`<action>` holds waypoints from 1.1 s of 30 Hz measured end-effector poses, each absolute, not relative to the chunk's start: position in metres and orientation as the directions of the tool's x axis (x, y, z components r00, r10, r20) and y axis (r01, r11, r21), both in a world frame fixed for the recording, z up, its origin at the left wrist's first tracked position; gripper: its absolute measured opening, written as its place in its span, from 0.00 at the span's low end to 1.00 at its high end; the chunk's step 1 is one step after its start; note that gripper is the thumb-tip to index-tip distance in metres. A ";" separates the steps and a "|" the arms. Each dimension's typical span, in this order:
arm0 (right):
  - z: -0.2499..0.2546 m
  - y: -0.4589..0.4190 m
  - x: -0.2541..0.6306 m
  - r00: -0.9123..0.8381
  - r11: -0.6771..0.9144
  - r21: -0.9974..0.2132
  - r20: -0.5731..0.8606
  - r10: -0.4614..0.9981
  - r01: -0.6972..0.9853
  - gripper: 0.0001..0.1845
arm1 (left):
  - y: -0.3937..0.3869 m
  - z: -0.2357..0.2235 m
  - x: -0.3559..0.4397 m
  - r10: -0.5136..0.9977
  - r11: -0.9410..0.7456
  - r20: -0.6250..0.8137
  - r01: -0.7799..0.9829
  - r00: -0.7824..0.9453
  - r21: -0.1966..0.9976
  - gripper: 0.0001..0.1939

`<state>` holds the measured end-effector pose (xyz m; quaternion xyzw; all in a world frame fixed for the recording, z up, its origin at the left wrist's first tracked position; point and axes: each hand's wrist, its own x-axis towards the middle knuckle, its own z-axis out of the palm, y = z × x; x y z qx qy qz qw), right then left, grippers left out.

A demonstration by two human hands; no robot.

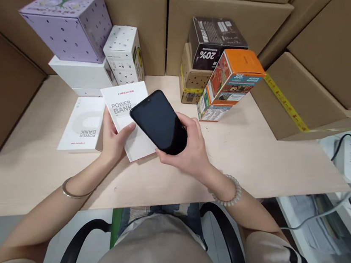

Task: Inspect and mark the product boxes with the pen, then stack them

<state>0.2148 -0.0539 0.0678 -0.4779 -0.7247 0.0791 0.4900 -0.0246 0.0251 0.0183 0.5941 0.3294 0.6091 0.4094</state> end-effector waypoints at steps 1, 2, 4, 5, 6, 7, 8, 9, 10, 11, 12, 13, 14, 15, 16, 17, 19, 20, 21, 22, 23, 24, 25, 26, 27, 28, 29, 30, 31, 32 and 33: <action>0.069 -0.056 0.214 -0.066 0.549 -0.556 0.663 0.746 0.625 0.46 | 0.026 0.018 -0.024 0.881 -0.466 0.471 -0.101 0.039 0.879 0.45; 0.071 -0.057 0.213 -0.069 0.563 -0.528 0.687 0.723 0.636 0.45 | 0.028 0.017 -0.023 0.872 -0.482 0.487 -0.094 0.040 0.871 0.45; 0.073 -0.060 0.210 -0.073 0.582 -0.482 0.726 0.684 0.655 0.46 | 0.031 0.016 -0.022 0.856 -0.510 0.514 -0.076 0.046 0.857 0.48; 0.073 -0.062 0.209 -0.077 0.588 -0.464 0.739 0.670 0.662 0.46 | 0.033 0.015 -0.022 0.851 -0.520 0.523 -0.066 0.050 0.852 0.50; 0.074 -0.063 0.208 -0.081 0.596 -0.451 0.750 0.657 0.665 0.46 | 0.034 0.014 -0.022 0.848 -0.525 0.527 -0.059 0.051 0.849 0.52; 0.074 -0.064 0.207 -0.085 0.603 -0.442 0.757 0.648 0.664 0.47 | 0.036 0.012 -0.021 0.849 -0.524 0.526 -0.055 0.050 0.850 0.53; 0.074 -0.065 0.207 -0.089 0.609 -0.438 0.760 0.643 0.661 0.48 | 0.036 0.012 -0.021 0.852 -0.519 0.521 -0.053 0.049 0.853 0.53; 0.073 -0.066 0.206 -0.093 0.611 -0.438 0.759 0.644 0.659 0.48 | 0.037 0.011 -0.020 0.855 -0.514 0.516 -0.052 0.046 0.856 0.52; 0.072 -0.067 0.206 -0.096 0.609 -0.437 0.756 0.647 0.662 0.49 | 0.037 0.011 -0.019 0.856 -0.513 0.515 -0.052 0.041 0.857 0.51; 0.072 -0.067 0.206 -0.098 0.603 -0.435 0.752 0.651 0.668 0.50 | 0.037 0.011 -0.018 0.855 -0.514 0.517 -0.053 0.037 0.856 0.50; 0.071 -0.068 0.206 -0.100 0.598 -0.432 0.749 0.655 0.676 0.50 | 0.038 0.011 -0.017 0.853 -0.519 0.521 -0.055 0.034 0.853 0.49; 0.070 -0.068 0.206 -0.103 0.595 -0.427 0.749 0.655 0.681 0.50 | 0.038 0.011 -0.016 0.849 -0.525 0.528 -0.059 0.031 0.849 0.48; 0.069 -0.068 0.206 -0.105 0.598 -0.422 0.752 0.650 0.681 0.51 | 0.038 0.011 -0.014 0.846 -0.530 0.533 -0.066 0.028 0.845 0.46; 0.068 -0.068 0.206 -0.108 0.604 -0.419 0.756 0.645 0.678 0.51 | 0.039 0.011 -0.013 0.844 -0.533 0.536 -0.076 0.024 0.843 0.45; 0.067 -0.068 0.206 -0.110 0.611 -0.417 0.761 0.640 0.673 0.51 | 0.039 0.011 -0.012 0.844 -0.532 0.535 -0.087 0.020 0.842 0.44; 0.066 -0.068 0.206 -0.114 0.617 -0.414 0.763 0.636 0.669 0.51 | 0.040 0.012 -0.011 0.846 -0.529 0.533 -0.098 0.013 0.843 0.43; 0.065 -0.067 0.206 -0.128 0.628 -0.406 0.766 0.630 0.664 0.52 | 0.041 0.012 -0.010 0.850 -0.523 0.526 -0.117 -0.005 0.844 0.42; 0.064 -0.067 0.206 -0.136 0.634 -0.403 0.766 0.629 0.660 0.52 | 0.041 0.013 -0.009 0.851 -0.522 0.525 -0.123 -0.013 0.844 0.41; 0.064 -0.066 0.206 -0.142 0.642 -0.402 0.767 0.625 0.653 0.53 | 0.041 0.013 -0.009 0.851 -0.522 0.524 -0.128 -0.018 0.843 0.40; 0.063 -0.065 0.205 -0.145 0.651 -0.403 0.771 0.620 0.643 0.53 | 0.041 0.013 -0.008 0.851 -0.523 0.526 -0.132 -0.018 0.842 0.40; 0.063 -0.065 0.205 -0.145 0.661 -0.404 0.776 0.614 0.633 0.53 | 0.042 0.013 -0.008 0.849 -0.524 0.527 -0.136 -0.016 0.841 0.39; 0.063 -0.064 0.205 -0.142 0.668 -0.405 0.782 0.607 0.624 0.53 | 0.042 0.013 -0.008 0.849 -0.524 0.528 -0.139 -0.010 0.840 0.40; 0.063 -0.063 0.205 -0.137 0.674 -0.405 0.788 0.600 0.618 0.53 | 0.042 0.013 -0.008 0.850 -0.522 0.527 -0.141 -0.003 0.841 0.40; 0.063 -0.062 0.206 -0.133 0.677 -0.406 0.792 0.596 0.614 0.53 | 0.042 0.012 -0.008 0.850 -0.522 0.527 -0.140 0.004 0.842 0.41; 0.064 -0.062 0.206 -0.130 0.678 -0.408 0.793 0.595 0.611 0.53 | 0.043 0.011 -0.008 0.849 -0.522 0.528 -0.135 0.011 0.842 0.42; 0.064 -0.061 0.207 -0.127 0.676 -0.413 0.792 0.598 0.610 0.53 | 0.043 0.011 -0.009 0.849 -0.522 0.528 -0.126 0.021 0.844 0.42; 0.065 -0.061 0.207 -0.125 0.672 -0.420 0.786 0.605 0.610 0.52 | 0.042 0.010 -0.009 0.848 -0.522 0.528 -0.115 0.035 0.845 0.43; 0.065 -0.061 0.208 -0.122 0.665 -0.430 0.779 0.615 0.611 0.52 | 0.042 0.009 -0.010 0.848 -0.522 0.528 -0.103 0.050 0.847 0.45; 0.065 -0.061 0.209 -0.120 0.659 -0.442 0.769 0.628 0.609 0.51 | 0.041 0.009 -0.011 0.847 -0.521 0.527 -0.094 0.062 0.848 0.47; 0.064 -0.061 0.209 -0.116 0.652 -0.459 0.758 0.641 0.603 0.50 | 0.040 0.009 -0.012 0.850 -0.515 0.522 -0.090 0.069 0.852 0.49; 0.063 -0.060 0.210 -0.108 0.642 -0.483 0.744 0.660 0.595 0.48 | 0.039 0.010 -0.013 0.857 -0.503 0.510 -0.091 0.071 0.859 0.50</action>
